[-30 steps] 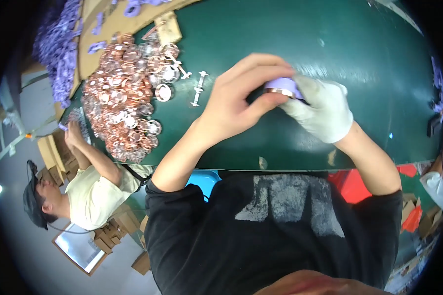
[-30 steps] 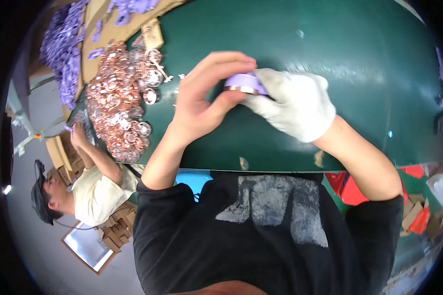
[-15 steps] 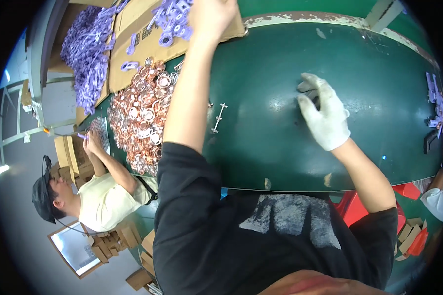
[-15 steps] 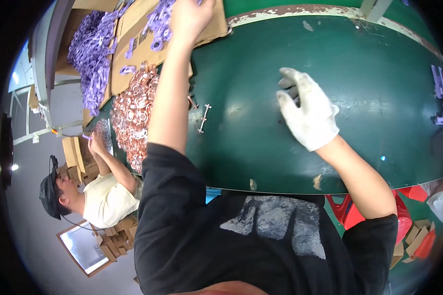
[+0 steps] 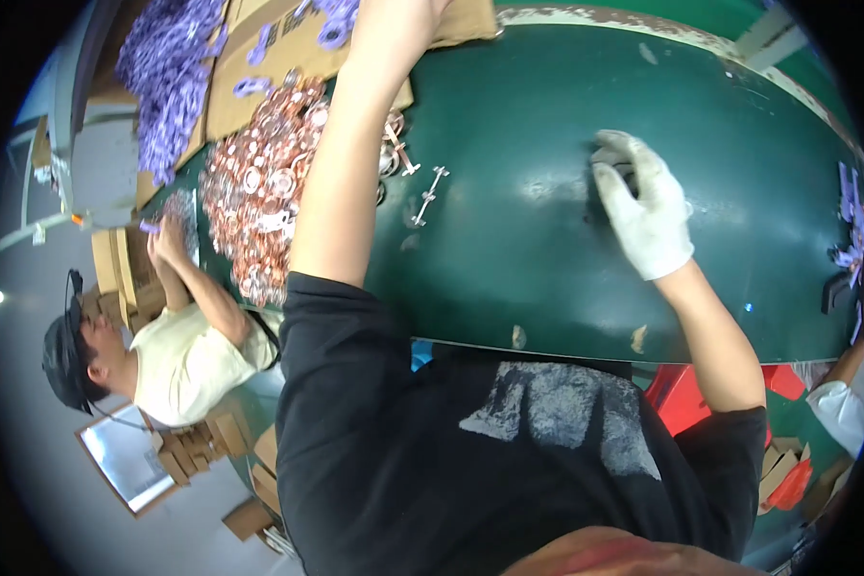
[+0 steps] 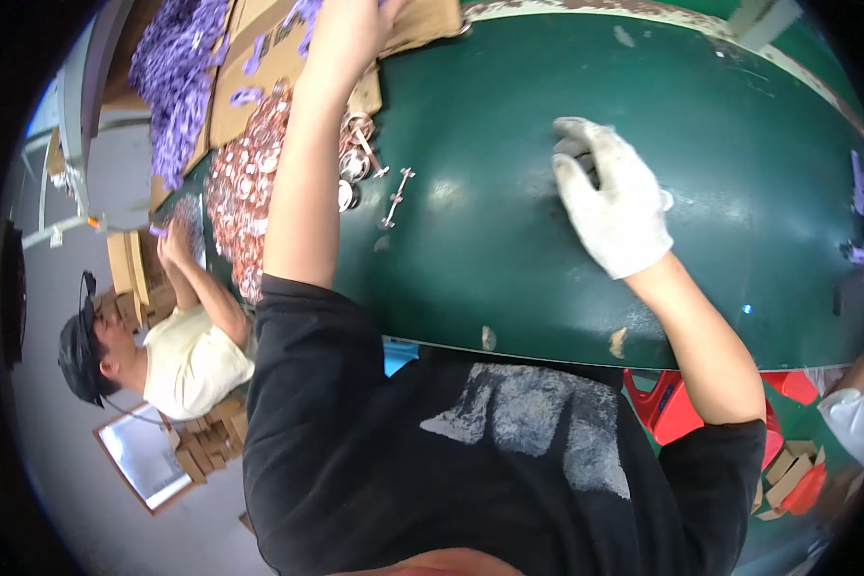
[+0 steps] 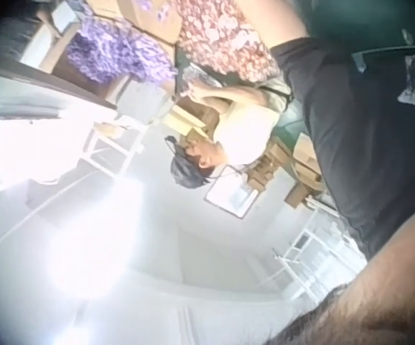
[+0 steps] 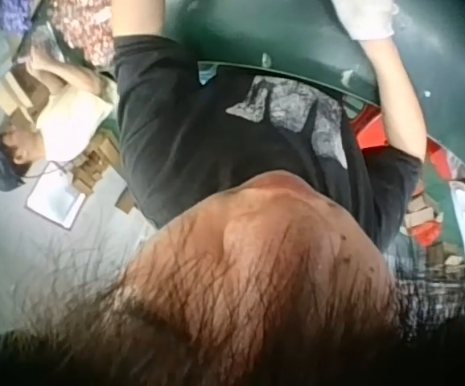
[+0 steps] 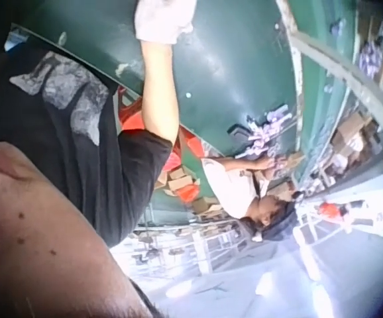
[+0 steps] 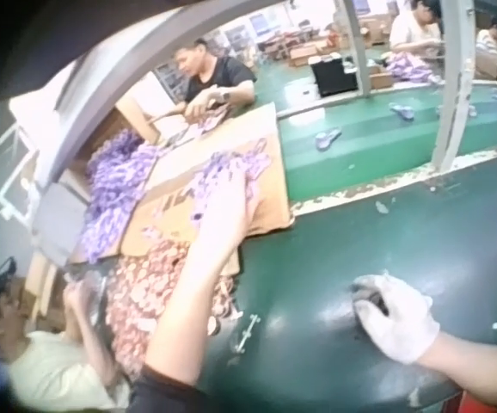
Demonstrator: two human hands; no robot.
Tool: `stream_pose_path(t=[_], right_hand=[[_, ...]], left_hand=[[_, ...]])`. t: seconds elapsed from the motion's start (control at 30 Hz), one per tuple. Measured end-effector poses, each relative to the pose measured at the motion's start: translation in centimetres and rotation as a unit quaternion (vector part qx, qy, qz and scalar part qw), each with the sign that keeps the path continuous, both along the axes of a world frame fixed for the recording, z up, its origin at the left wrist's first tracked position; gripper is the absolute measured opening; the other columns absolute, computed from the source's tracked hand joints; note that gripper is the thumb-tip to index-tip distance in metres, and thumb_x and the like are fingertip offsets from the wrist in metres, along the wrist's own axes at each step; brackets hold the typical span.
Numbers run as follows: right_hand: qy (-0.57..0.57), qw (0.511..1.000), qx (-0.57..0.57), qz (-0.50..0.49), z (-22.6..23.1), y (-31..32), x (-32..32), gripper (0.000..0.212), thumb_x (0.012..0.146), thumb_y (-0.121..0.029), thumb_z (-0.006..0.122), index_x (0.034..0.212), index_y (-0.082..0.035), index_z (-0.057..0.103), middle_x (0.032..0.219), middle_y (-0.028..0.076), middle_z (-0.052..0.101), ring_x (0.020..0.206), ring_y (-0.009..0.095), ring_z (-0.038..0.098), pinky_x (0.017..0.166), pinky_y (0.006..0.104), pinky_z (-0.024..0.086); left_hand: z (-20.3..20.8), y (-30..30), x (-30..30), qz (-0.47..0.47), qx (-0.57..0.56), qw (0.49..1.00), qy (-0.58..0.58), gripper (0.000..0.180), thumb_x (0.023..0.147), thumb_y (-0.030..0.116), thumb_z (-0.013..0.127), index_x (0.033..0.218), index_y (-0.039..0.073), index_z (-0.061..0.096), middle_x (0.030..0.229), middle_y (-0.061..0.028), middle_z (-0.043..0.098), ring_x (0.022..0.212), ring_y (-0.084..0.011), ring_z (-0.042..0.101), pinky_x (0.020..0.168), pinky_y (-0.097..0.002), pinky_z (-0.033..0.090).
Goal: The person assembles small electronic components by hand, fitting metal parts into plastic housings.
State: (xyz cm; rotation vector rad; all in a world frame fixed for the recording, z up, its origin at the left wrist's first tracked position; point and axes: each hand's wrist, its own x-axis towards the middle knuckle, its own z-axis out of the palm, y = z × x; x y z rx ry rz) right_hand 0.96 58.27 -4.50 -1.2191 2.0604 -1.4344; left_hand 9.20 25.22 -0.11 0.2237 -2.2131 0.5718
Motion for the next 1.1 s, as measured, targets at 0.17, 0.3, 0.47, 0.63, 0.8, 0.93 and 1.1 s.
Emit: stream_pose_path(t=[0.17, 0.3, 0.47, 0.63, 0.8, 0.93, 1.1], right_hand=[[0.171, 0.985, 0.017, 0.018, 0.5, 0.6, 0.8, 0.056, 0.08, -0.012, 0.075, 0.133, -0.003, 0.057, 0.119, 0.015, 0.063, 0.113, 0.031, 0.059, 0.1, 0.0414, 0.048], [0.179, 0.982, -0.026, 0.052, 0.0, 0.8, 2.1, 0.068, 0.071, -0.01, 0.082, 0.133, -0.004, 0.056, 0.125, 0.017, 0.059, 0.118, 0.038, 0.055, 0.104, 0.0475, 0.044], [0.203, 0.968, -0.059, 0.138, 1.8, 0.6, 2.9, 0.044, 0.072, -0.009, 0.082, 0.112, -0.002, 0.065, 0.104, 0.015, 0.065, 0.091, 0.034, 0.065, 0.079, 0.0408, 0.054], [0.26, 0.958, -0.03, 0.115, 0.1, 0.9, 3.0, 0.035, 0.076, -0.012, 0.08, 0.105, -0.003, 0.062, 0.094, 0.015, 0.067, 0.083, 0.035, 0.067, 0.073, 0.0407, 0.055], [0.248, 0.967, 0.005, 0.051, 0.7, 1.1, 1.7, 0.035, 0.08, -0.011, 0.076, 0.112, -0.003, 0.063, 0.096, 0.015, 0.069, 0.087, 0.034, 0.069, 0.076, 0.0403, 0.056], [0.251, 0.967, 0.018, 0.044, 0.5, 0.9, 1.6, 0.034, 0.081, -0.016, 0.076, 0.112, -0.007, 0.065, 0.095, 0.014, 0.07, 0.086, 0.033, 0.07, 0.076, 0.0397, 0.057], [0.258, 0.964, 0.059, 0.032, 0.7, 0.9, 1.9, 0.029, 0.08, -0.018, 0.077, 0.107, -0.01, 0.07, 0.091, 0.01, 0.073, 0.082, 0.03, 0.072, 0.073, 0.0391, 0.058]], left_hand=[[4.5, 11.0, 4.2, -0.135, 0.599, 0.778, -0.131, 0.035, 0.087, 0.017, 0.077, 0.116, 0.002, 0.065, 0.121, -0.0178, 0.062, 0.094, -0.0283, 0.072, 0.081, -0.037, 0.059], [0.8, 18.7, 8.6, -0.327, 0.659, 0.672, -0.084, 0.05, 0.086, -0.01, 0.072, 0.129, 0.002, 0.05, 0.135, -0.0123, 0.052, 0.122, -0.0213, 0.06, 0.1, -0.0361, 0.054], [-1.5, 20.6, 11.8, -0.313, 0.801, 0.509, -0.021, 0.046, 0.089, -0.012, 0.066, 0.129, 0.001, 0.049, 0.14, -0.0152, 0.05, 0.12, -0.0243, 0.062, 0.102, -0.0405, 0.052], [-0.7, 19.8, 12.9, -0.076, 0.617, 0.778, -0.095, 0.034, 0.084, 0.0, 0.074, 0.117, 0.005, 0.065, 0.117, -0.0117, 0.069, 0.1, -0.0241, 0.071, 0.084, -0.0324, 0.057], [-2.2, 12.8, 16.3, 0.178, 0.317, 0.923, -0.126, 0.045, 0.079, 0.021, 0.082, 0.12, 0.013, 0.065, 0.117, -0.0083, 0.062, 0.105, -0.0321, 0.061, 0.088, -0.0441, 0.05], [-3.6, 11.8, 17.0, 0.148, 0.339, 0.92, -0.129, 0.035, 0.086, 0.01, 0.075, 0.12, 0.012, 0.067, 0.119, -0.0124, 0.061, 0.105, -0.0339, 0.062, 0.088, -0.0437, 0.05], [-4.0, 11.4, 16.0, 0.142, 0.319, 0.933, -0.085, 0.023, 0.1, 0.006, 0.057, 0.122, 0.001, 0.063, 0.114, -0.0206, 0.062, 0.105, -0.0374, 0.064, 0.089, -0.0441, 0.053]])
